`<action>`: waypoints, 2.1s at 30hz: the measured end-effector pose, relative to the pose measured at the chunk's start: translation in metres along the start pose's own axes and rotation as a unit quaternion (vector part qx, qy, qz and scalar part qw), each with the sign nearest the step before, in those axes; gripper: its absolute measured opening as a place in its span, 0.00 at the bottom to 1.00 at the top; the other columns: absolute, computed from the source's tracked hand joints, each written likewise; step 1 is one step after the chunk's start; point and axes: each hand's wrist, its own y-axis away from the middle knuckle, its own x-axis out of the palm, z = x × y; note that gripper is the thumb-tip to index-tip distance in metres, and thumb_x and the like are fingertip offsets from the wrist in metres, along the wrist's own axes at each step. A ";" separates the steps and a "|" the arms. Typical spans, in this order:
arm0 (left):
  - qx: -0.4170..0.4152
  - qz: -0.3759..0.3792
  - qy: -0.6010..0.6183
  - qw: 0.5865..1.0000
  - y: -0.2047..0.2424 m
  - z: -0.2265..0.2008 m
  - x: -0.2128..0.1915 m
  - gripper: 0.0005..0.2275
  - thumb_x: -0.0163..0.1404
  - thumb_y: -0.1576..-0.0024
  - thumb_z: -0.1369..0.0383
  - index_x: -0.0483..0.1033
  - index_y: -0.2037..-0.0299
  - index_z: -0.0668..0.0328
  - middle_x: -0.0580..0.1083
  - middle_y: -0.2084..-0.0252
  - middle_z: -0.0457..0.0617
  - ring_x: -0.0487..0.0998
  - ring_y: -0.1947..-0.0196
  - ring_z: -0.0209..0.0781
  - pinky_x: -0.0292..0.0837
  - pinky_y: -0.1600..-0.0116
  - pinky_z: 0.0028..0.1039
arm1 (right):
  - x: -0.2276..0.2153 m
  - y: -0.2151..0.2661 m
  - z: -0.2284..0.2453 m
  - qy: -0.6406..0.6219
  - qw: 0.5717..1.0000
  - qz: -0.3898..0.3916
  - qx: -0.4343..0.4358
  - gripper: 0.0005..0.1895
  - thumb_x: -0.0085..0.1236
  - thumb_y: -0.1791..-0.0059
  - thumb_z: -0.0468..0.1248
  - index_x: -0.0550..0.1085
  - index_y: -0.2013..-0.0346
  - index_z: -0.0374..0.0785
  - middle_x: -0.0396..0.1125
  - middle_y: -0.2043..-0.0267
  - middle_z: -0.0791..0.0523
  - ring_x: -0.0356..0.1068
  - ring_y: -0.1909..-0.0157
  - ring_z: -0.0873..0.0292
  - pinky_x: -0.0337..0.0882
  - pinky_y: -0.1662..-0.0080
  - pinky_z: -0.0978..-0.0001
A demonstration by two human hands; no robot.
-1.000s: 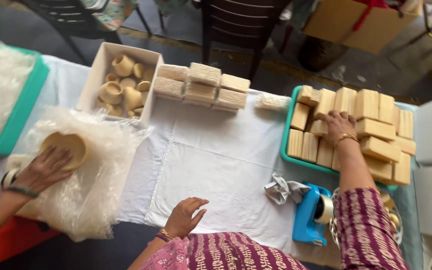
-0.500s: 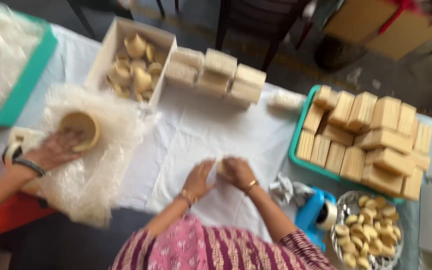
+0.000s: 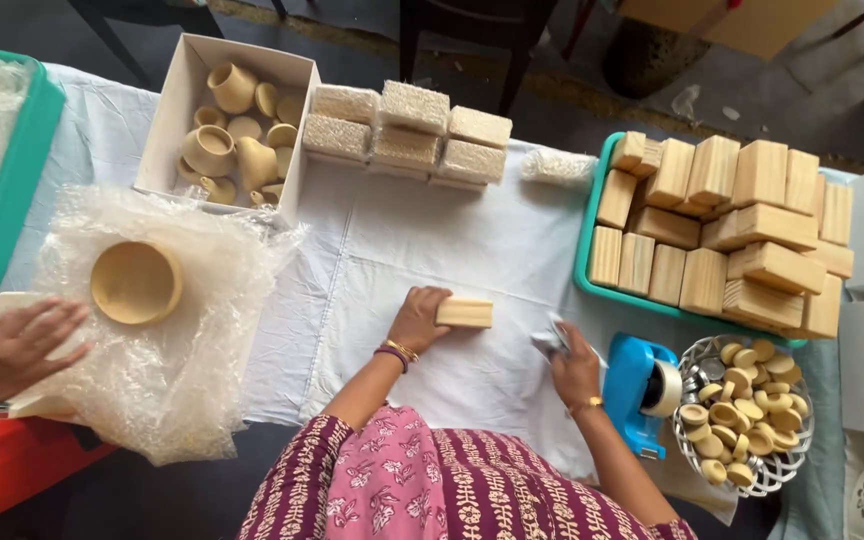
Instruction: The person wipes a rectangular wooden block with a white cloth, then wraps it in bubble wrap and secures it with tape. The person repeats the wiping and wrapping process for a second wooden block. The wrapped items are placed on the table among other wooden products.
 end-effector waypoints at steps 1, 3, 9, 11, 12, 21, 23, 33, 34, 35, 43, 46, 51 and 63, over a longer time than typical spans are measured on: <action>-0.002 0.002 0.000 1.000 0.000 -0.002 -0.005 0.33 0.69 0.62 0.69 0.73 0.43 0.54 0.73 0.43 0.50 0.69 0.41 0.53 0.66 0.34 0.37 | 0.006 -0.009 0.029 -0.001 1.000 0.002 0.002 0.29 0.54 0.56 0.26 0.71 0.40 0.44 0.72 0.46 0.48 0.72 0.46 0.44 0.74 0.47 0.53; -0.053 0.017 0.079 0.995 -0.001 -0.006 -0.017 0.33 0.69 0.63 0.73 0.73 0.43 0.58 0.72 0.43 0.53 0.72 0.44 0.54 0.68 0.38 0.37 | 0.017 -0.029 0.088 -0.186 0.982 0.028 -0.021 0.30 0.60 0.58 0.27 0.70 0.41 0.44 0.71 0.55 0.49 0.73 0.55 0.49 0.74 0.52 0.58; -0.058 -0.023 0.146 0.987 0.004 0.001 -0.013 0.28 0.66 0.62 0.75 0.75 0.47 0.60 0.74 0.47 0.53 0.76 0.47 0.52 0.74 0.41 0.33 | 0.071 -0.042 0.171 0.076 0.958 0.032 -0.276 0.22 0.66 0.60 0.36 0.78 0.51 0.47 0.68 0.51 0.53 0.67 0.50 0.45 0.63 0.50 0.49; -0.068 -0.015 0.148 0.987 0.006 0.014 -0.003 0.26 0.63 0.59 0.76 0.77 0.46 0.58 0.75 0.46 0.51 0.78 0.47 0.49 0.75 0.41 0.32 | 0.068 -0.038 0.157 0.042 0.951 0.081 -0.296 0.21 0.66 0.59 0.37 0.77 0.51 0.44 0.66 0.51 0.52 0.66 0.49 0.43 0.64 0.49 0.49; -0.073 -0.002 0.151 0.986 0.006 0.020 0.003 0.25 0.60 0.56 0.77 0.78 0.45 0.56 0.76 0.45 0.50 0.79 0.47 0.47 0.76 0.40 0.31 | 0.066 -0.036 0.150 0.011 0.942 0.128 -0.309 0.21 0.65 0.58 0.39 0.76 0.51 0.41 0.64 0.50 0.51 0.65 0.48 0.42 0.65 0.48 0.49; -0.237 0.052 0.223 0.944 -0.002 0.020 0.004 0.22 0.64 0.53 0.66 0.75 0.46 0.55 0.80 0.49 0.51 0.83 0.48 0.47 0.78 0.40 0.31 | 0.130 -0.066 0.137 -0.001 0.979 0.070 -0.189 0.08 0.59 0.49 0.32 0.78 0.56 0.43 0.69 0.57 0.51 0.72 0.58 0.49 0.75 0.57 0.56; -0.159 0.030 0.174 0.971 0.000 0.013 -0.002 0.25 0.65 0.58 0.70 0.77 0.47 0.55 0.77 0.46 0.51 0.79 0.46 0.48 0.75 0.40 0.32 | 0.102 -0.059 0.132 -0.006 0.954 0.056 -0.293 0.09 0.59 0.52 0.35 0.78 0.57 0.46 0.69 0.58 0.50 0.71 0.59 0.50 0.75 0.57 0.55; -0.049 -0.025 0.129 0.990 0.006 0.045 0.023 0.24 0.62 0.55 0.78 0.79 0.46 0.52 0.76 0.43 0.50 0.78 0.42 0.49 0.74 0.35 0.31 | 0.152 -0.040 0.091 0.096 0.934 0.101 -0.330 0.12 0.60 0.53 0.34 0.77 0.54 0.46 0.70 0.57 0.53 0.72 0.56 0.53 0.75 0.53 0.55; -0.049 -0.025 0.130 0.990 0.006 0.032 0.016 0.24 0.62 0.55 0.78 0.79 0.46 0.52 0.76 0.43 0.50 0.78 0.42 0.49 0.74 0.35 0.31 | 0.144 -0.038 0.090 0.096 0.934 0.101 -0.329 0.12 0.60 0.53 0.34 0.77 0.54 0.46 0.70 0.57 0.53 0.72 0.56 0.53 0.75 0.53 0.55; -0.059 -0.013 0.130 0.990 0.002 0.022 0.005 0.26 0.65 0.59 0.76 0.78 0.47 0.52 0.75 0.44 0.51 0.77 0.44 0.50 0.73 0.37 0.32 | 0.140 -0.041 0.093 0.050 0.951 0.081 -0.295 0.14 0.59 0.54 0.33 0.77 0.54 0.44 0.70 0.56 0.51 0.72 0.57 0.51 0.74 0.56 0.55; -0.095 0.042 0.121 0.987 -0.002 0.015 -0.003 0.28 0.67 0.63 0.74 0.76 0.48 0.55 0.73 0.45 0.50 0.76 0.44 0.49 0.72 0.38 0.33 | 0.106 -0.070 0.114 -0.008 0.976 0.099 -0.192 0.10 0.61 0.53 0.35 0.79 0.57 0.45 0.72 0.59 0.54 0.74 0.62 0.51 0.74 0.60 0.56; -0.059 0.008 0.086 0.995 -0.003 0.036 0.013 0.21 0.66 0.52 0.71 0.76 0.48 0.57 0.74 0.42 0.50 0.76 0.42 0.50 0.73 0.36 0.33 | 0.106 -0.057 0.138 0.017 0.973 0.113 -0.201 0.09 0.64 0.54 0.39 0.81 0.59 0.48 0.69 0.64 0.52 0.71 0.62 0.48 0.72 0.59 0.53; -0.075 0.054 0.096 0.991 -0.002 0.001 -0.017 0.29 0.68 0.62 0.71 0.74 0.47 0.55 0.70 0.42 0.52 0.72 0.41 0.51 0.69 0.36 0.35 | 0.068 -0.067 0.078 0.123 0.991 -0.033 -0.046 0.05 0.63 0.54 0.44 0.81 0.64 0.52 0.71 0.61 0.59 0.70 0.54 0.53 0.64 0.50 0.53; -0.061 0.052 0.058 0.995 -0.017 -0.014 -0.023 0.28 0.66 0.59 0.71 0.73 0.45 0.55 0.74 0.44 0.49 0.75 0.45 0.49 0.72 0.39 0.34 | 0.039 -0.043 0.078 -0.044 0.997 -0.062 0.000 0.19 0.63 0.57 0.35 0.74 0.51 0.44 0.73 0.58 0.52 0.74 0.58 0.49 0.74 0.56 0.57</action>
